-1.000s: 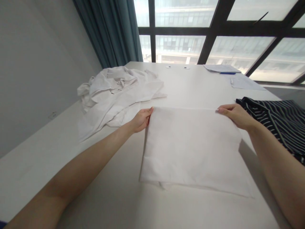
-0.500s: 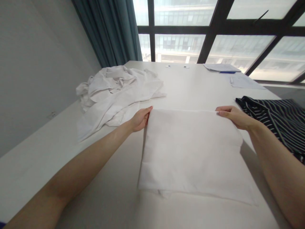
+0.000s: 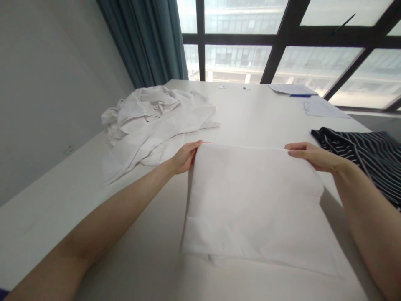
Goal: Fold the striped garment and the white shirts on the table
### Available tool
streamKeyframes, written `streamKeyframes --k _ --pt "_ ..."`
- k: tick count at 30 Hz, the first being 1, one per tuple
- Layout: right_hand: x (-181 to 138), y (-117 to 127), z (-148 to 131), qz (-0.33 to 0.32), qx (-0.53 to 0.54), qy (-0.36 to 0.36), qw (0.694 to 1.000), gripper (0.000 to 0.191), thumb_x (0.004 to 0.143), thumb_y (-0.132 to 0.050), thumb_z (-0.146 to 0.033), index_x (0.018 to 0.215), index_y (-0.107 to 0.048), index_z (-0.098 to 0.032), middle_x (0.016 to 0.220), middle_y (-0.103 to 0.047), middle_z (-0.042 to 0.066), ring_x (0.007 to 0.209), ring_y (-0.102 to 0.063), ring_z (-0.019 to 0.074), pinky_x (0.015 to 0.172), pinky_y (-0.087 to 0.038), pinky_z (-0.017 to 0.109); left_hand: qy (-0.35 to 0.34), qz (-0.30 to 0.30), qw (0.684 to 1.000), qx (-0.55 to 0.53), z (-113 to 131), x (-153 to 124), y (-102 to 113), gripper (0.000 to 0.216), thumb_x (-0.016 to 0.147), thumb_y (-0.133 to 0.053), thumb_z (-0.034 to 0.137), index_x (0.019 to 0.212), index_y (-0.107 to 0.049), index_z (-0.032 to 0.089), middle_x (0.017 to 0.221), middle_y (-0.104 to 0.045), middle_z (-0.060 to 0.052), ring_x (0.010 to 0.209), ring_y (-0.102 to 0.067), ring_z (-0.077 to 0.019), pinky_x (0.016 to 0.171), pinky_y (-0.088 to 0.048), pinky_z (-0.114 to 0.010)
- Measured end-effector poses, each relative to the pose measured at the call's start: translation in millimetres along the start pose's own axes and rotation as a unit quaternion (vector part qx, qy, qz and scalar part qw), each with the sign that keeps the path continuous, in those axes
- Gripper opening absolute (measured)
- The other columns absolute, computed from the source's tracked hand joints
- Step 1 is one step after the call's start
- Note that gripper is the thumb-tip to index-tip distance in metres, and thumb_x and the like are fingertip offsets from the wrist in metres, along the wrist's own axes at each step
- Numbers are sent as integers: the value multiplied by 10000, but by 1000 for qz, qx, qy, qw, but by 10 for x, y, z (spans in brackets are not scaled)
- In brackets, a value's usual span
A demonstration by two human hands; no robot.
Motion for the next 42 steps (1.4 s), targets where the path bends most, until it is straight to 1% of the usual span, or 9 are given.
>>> streamKeyframes --k 9,18,22,25,30,34,37,40,42 --pt "-107 -173 -229 -27 -179 -26 983 460 739 -680 -614 748 -686 -154 666 -639 47 575 -511 143 527 -368 272 10 22 999 35 -51 12 83 393 777 -751 465 791 -705 76 709 -711 -88 703 -685 -201 691 -540 -297" --pt "-42 -203 -261 -26 -178 10 984 450 695 -712 -626 686 -650 -180 603 -572 -2 538 -484 130 484 -340 250 -2 32 999 36 -18 -5 82 380 753 -778 454 762 -687 85 681 -683 -57 637 -654 -162 634 -528 -273" --pt "2 -188 -326 3 -286 25 958 444 672 -713 -637 656 -684 -194 598 -604 10 549 -512 157 490 -356 265 -17 34 998 48 -9 2 54 472 724 -767 545 805 -705 85 715 -704 -87 682 -672 -205 633 -531 -299" --pt "-26 -414 -534 -1 -355 81 931 423 732 -665 -625 704 -707 -205 688 -666 32 650 -575 199 562 -407 285 -25 14 997 66 14 -21 -21 520 733 -749 568 906 -729 78 807 -729 -118 812 -691 -244 739 -533 -329" --pt "-99 -958 -825 -26 -318 157 935 415 819 -561 -618 847 -687 -223 737 -637 5 666 -549 169 571 -391 270 -26 -24 997 68 39 -70 -113 531 756 -759 506 1097 -720 100 1025 -733 -152 936 -680 -253 841 -507 -339" --pt "-98 -1057 -900 29 -336 180 924 415 820 -553 -599 692 -604 -207 590 -474 -29 555 -423 123 526 -310 263 -31 -38 996 72 32 -68 -117 565 765 -738 547 1140 -704 125 1085 -715 -148 943 -671 -239 829 -504 -324" --pt "-124 -973 -955 84 -339 203 915 444 819 -563 -583 598 -492 -205 561 -382 -38 539 -354 111 522 -277 265 -41 -31 996 77 28 -63 -105 548 745 -741 575 1070 -711 134 959 -720 -104 858 -669 -200 758 -511 -280" --pt "-175 -831 -1035 163 -339 227 898 449 823 -556 -592 596 -498 -209 557 -377 -29 552 -345 122 533 -275 275 -46 -35 994 90 28 -77 -130 494 731 -775 527 1032 -693 144 835 -696 -55 721 -645 -148 682 -504 -244" --pt "-203 -736 -1072 215 -335 234 887 449 824 -541 -608 613 -529 -212 558 -400 -18 562 -368 137 542 -282 285 -39 -46 993 104 20 -93 -165 516 744 -781 481 1124 -654 156 866 -699 -61 714 -649 -151 680 -508 -252"
Point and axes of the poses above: each hand's wrist, its own x-axis towards the middle knuckle, its own y-axis out of the back of the hand, z = x × y, the point moved 8 cm from there along x, towards the middle knuckle
